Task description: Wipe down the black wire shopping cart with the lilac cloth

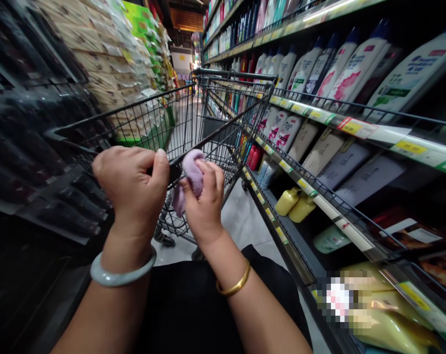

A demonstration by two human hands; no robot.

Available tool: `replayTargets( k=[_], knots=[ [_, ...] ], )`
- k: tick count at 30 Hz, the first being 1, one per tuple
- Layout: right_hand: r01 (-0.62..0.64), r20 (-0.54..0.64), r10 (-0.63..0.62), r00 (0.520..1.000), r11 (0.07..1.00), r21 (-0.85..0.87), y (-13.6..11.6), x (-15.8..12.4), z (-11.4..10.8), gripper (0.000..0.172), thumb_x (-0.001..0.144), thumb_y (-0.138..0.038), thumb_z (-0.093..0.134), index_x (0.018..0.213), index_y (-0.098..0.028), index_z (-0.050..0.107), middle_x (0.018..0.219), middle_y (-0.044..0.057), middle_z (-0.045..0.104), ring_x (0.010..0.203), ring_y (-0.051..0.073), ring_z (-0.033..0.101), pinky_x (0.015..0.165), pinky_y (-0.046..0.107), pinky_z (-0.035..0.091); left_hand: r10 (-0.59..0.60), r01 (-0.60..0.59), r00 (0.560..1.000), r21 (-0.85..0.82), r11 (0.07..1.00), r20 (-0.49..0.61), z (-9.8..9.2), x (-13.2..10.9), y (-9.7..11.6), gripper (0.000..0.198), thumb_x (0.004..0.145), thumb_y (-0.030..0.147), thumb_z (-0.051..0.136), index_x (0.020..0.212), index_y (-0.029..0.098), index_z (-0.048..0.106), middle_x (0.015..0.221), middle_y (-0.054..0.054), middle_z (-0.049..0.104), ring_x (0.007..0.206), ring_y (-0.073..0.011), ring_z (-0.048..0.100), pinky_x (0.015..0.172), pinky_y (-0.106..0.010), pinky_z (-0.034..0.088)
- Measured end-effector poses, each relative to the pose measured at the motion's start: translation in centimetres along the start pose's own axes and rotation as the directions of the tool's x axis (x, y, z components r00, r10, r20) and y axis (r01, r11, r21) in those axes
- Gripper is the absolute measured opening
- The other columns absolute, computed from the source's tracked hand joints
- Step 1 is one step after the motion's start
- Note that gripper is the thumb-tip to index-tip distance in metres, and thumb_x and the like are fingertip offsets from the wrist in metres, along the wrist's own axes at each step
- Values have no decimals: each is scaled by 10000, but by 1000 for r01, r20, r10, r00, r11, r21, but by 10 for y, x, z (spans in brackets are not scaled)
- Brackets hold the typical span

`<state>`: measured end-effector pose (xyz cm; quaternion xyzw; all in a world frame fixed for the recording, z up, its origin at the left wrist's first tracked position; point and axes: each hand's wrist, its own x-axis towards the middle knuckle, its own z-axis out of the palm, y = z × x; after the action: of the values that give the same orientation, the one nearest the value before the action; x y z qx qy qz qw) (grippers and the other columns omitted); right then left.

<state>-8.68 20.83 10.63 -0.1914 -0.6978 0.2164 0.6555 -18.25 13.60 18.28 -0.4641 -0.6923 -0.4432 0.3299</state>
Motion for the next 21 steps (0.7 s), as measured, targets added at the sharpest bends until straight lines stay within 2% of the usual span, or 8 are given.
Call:
replayTargets(
  k=[3,5,7,10,15,17,19,21],
  knots=[
    [163,25,-164,986,985,49,-12,7,-3,381,959,-216,629,1319,-320,562,1310,79,595,1296,229,579,1181,496,478,4,-6,1000,54,999,28,-6,-1,10,361,985,378,547,656,249,622,787,-45,673,906,-254,555,1076,-565,288],
    [125,26,-126,992,992,28,0,5,0,367,962,-245,625,1317,-312,560,1318,88,584,1295,237,580,1173,504,483,23,-24,999,29,999,25,-5,-3,13,321,985,382,566,709,259,674,857,-42,717,944,-263,569,1124,-593,253],
    [-6,20,6,1000,1000,-12,21,-1,5,361,968,-314,634,1319,-289,557,1315,101,580,1273,242,589,1147,502,502,30,-30,999,2,1000,32,-2,-4,13,284,970,387,603,732,260,689,857,-45,724,929,-268,582,1123,-591,270],
    [-140,8,140,990,989,-44,38,-8,8,370,972,-348,635,1323,-262,557,1284,103,597,1230,235,605,1120,487,523,40,-40,997,-6,999,66,3,-1,9,337,977,437,600,702,258,674,730,-43,673,811,-246,573,1036,-531,354],
    [57,35,-56,998,998,-9,16,1,3,373,973,-282,634,1335,-309,550,1338,86,582,1308,226,579,1187,475,478,66,-67,996,14,998,56,6,6,3,443,985,467,565,598,251,586,587,-39,556,676,-220,496,815,-445,359],
    [89,55,-89,994,996,4,21,-1,4,378,965,-273,636,1333,-309,555,1358,84,576,1338,222,564,1196,463,468,43,-45,997,23,999,61,5,7,3,451,970,457,584,573,247,551,564,-42,515,662,-221,480,752,-428,313],
    [-20,41,20,999,1000,-9,40,-8,10,383,956,-315,655,1327,-285,565,1357,97,582,1323,224,571,1180,461,477,32,-34,997,27,999,72,3,7,4,463,965,458,592,560,245,521,551,-40,483,641,-216,458,715,-420,268],
    [-268,-18,268,963,964,-1,62,-17,15,403,945,-341,660,1325,-243,566,1313,111,614,1239,222,607,1136,478,504,41,-44,996,34,998,83,2,7,4,478,969,468,586,555,245,499,543,-36,463,618,-209,431,695,-419,237]
  ],
)
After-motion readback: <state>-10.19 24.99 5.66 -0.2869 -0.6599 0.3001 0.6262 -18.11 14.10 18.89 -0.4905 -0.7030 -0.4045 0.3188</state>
